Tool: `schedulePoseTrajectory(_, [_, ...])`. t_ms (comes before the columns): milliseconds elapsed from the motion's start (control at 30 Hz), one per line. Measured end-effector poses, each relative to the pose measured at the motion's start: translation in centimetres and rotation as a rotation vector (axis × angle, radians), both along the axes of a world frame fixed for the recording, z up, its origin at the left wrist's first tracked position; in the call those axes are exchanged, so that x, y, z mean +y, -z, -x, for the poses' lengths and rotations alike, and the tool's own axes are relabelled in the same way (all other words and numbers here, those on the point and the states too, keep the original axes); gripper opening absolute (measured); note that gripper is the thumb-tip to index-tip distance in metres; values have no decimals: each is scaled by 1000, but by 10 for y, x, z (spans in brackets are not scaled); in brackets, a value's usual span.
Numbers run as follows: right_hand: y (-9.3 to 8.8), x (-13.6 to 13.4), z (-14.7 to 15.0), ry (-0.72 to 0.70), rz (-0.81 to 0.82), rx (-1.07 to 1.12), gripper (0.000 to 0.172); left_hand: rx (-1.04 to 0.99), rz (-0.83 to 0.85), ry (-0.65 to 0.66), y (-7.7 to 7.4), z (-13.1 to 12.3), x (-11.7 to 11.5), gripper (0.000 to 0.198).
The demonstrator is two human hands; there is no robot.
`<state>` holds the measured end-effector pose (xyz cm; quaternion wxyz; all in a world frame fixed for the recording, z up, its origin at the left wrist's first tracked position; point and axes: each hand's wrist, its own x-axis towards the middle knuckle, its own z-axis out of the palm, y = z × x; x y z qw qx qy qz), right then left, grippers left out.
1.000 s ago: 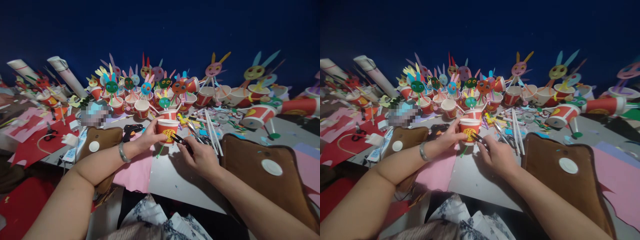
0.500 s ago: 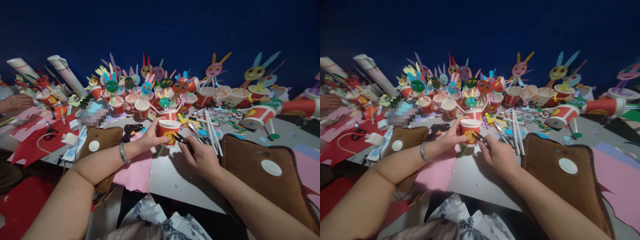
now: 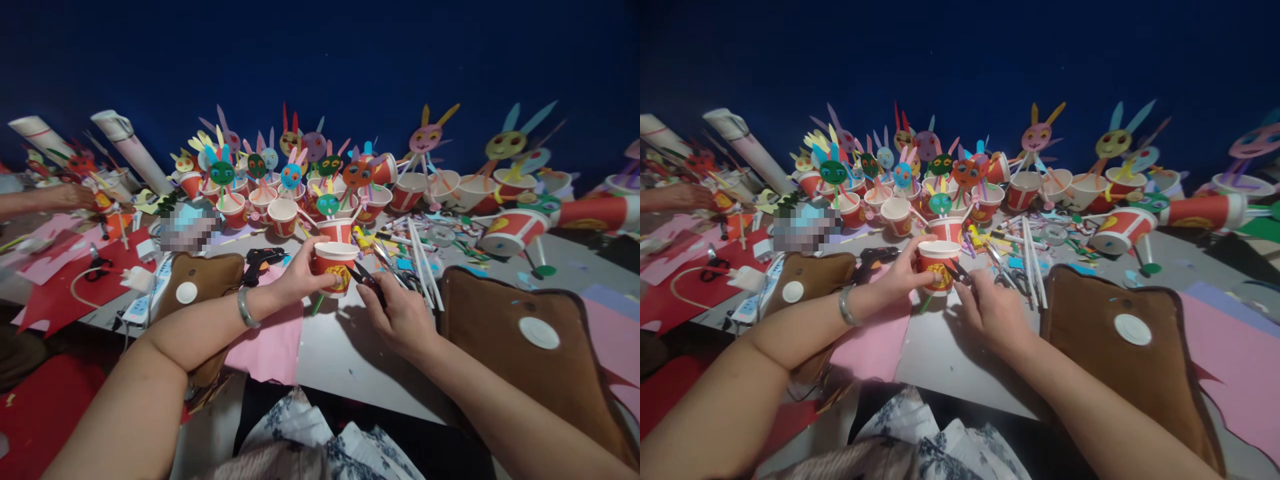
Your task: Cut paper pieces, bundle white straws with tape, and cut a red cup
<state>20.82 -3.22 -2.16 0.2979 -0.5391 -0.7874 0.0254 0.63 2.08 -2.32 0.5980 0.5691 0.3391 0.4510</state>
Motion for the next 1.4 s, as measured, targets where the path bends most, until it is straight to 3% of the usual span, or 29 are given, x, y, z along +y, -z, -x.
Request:
schedulePoseTrajectory(467, [-2,-1,1,-9,-16,-100,35,-29,22,-20,-4,0,0,68])
schedulePoseTrajectory(900, [0,0,0,-18,14,-84,34,-40,55,35,-7,0,-1,69])
schedulePoseTrajectory(1400, [-1,0,1,11,-13,-72,38,-28,79,-9,-13,-1,-5,66])
